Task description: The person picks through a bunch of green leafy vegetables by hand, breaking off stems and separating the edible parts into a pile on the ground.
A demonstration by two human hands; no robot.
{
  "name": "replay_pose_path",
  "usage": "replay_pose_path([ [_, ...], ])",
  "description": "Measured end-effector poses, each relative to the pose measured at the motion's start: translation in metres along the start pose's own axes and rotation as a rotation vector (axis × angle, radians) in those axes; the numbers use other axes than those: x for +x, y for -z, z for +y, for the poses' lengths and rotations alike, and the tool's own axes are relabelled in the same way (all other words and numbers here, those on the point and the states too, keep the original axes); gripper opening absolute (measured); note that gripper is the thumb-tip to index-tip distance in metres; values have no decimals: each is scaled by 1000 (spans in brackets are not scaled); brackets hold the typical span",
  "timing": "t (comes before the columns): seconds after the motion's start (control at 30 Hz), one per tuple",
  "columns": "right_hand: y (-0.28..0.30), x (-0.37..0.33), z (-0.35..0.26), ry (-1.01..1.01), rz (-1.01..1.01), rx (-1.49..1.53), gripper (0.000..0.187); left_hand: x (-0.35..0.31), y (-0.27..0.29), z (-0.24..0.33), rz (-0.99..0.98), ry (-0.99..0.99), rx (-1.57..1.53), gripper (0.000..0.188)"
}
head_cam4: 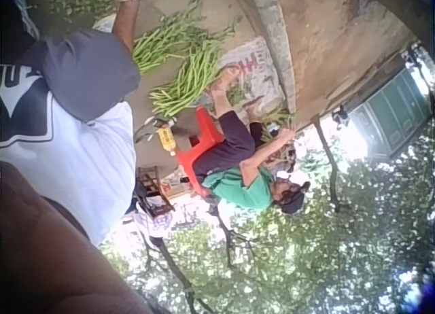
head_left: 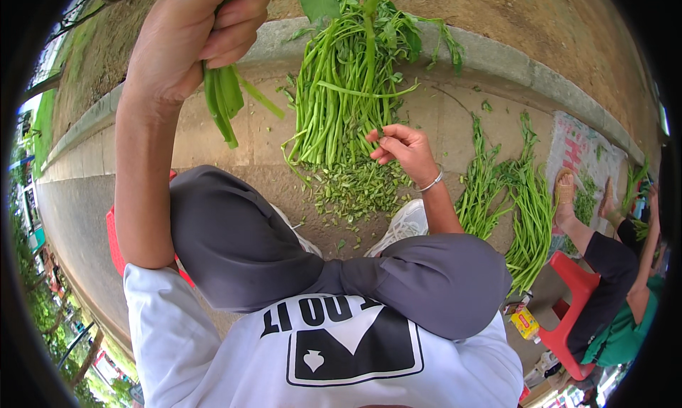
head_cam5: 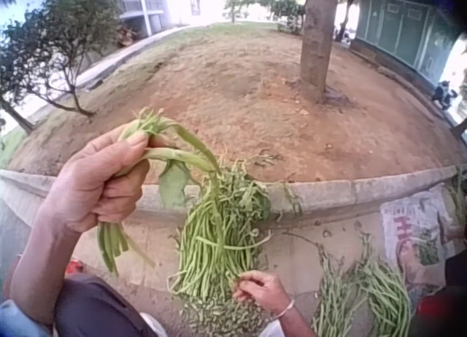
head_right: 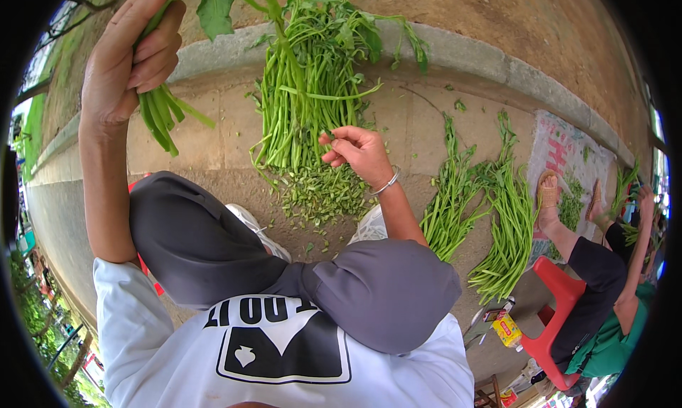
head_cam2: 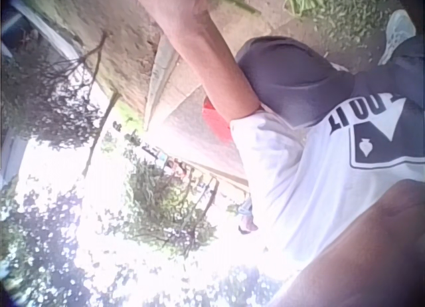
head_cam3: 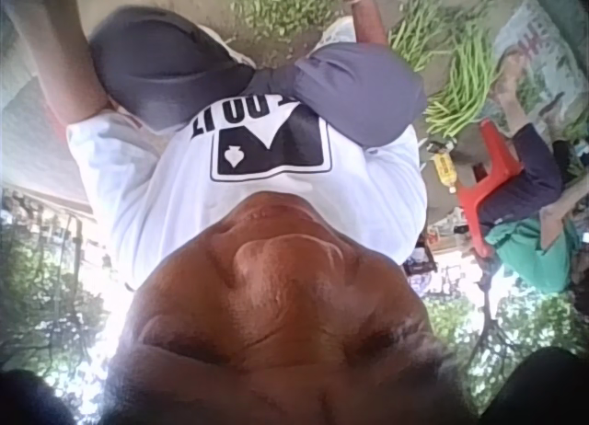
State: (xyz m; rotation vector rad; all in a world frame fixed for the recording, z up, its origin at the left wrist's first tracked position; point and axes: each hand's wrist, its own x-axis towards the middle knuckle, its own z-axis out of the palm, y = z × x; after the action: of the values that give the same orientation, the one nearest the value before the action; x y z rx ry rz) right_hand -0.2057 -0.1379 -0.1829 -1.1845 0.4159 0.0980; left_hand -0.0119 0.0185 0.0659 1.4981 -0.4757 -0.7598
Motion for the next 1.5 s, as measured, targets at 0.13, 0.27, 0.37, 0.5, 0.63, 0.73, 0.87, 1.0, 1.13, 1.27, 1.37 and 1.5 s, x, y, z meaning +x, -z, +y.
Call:
replay_pose_path([
  [0.13, -4, -1, -4, 16, 11, -59, 19, -1, 1, 2, -3, 23, -6, 23],
  [0.27, -2, 0, 3, 81, 16, 4, 18, -1, 0, 1, -14, 41, -43, 21],
  [0.37, 1, 1, 8, 108, -12, -18, 17, 1, 1, -1, -11, 58, -52, 20],
  [0.5, 0, -3, 11, 146, -36, 9, 18, 2, 0, -2, -19, 68, -68, 19],
  [0.63, -5, -4, 6, 143, -52, 18, 17, -1, -1, 0, 7, 51, -25, 20],
  [0.73, -4, -6, 3, 60, -41, -13, 17, 1, 0, -3, -8, 59, -46, 21],
  [0.87, -3, -7, 7, 81, -15, -108, 13, 1, 0, -3, 4, 66, -32, 21],
  [1.0, -3, -6, 14, 207, 16, -196, 12, 0, -1, -1, 9, 68, -27, 21],
  [1.13, 2, -3, 22, 335, 125, -302, 13, 1, -2, -2, 11, 45, -5, 22],
  [1.27, 3, -3, 21, 314, 182, -298, 14, 1, -1, -2, 17, 41, -19, 22],
  [1.37, 6, -3, 24, 315, 222, -315, 15, 3, -1, -3, 18, 46, -27, 22],
  [1.5, 1, -1, 19, 322, 235, -277, 17, 1, -2, -2, -5, 64, -12, 23],
])
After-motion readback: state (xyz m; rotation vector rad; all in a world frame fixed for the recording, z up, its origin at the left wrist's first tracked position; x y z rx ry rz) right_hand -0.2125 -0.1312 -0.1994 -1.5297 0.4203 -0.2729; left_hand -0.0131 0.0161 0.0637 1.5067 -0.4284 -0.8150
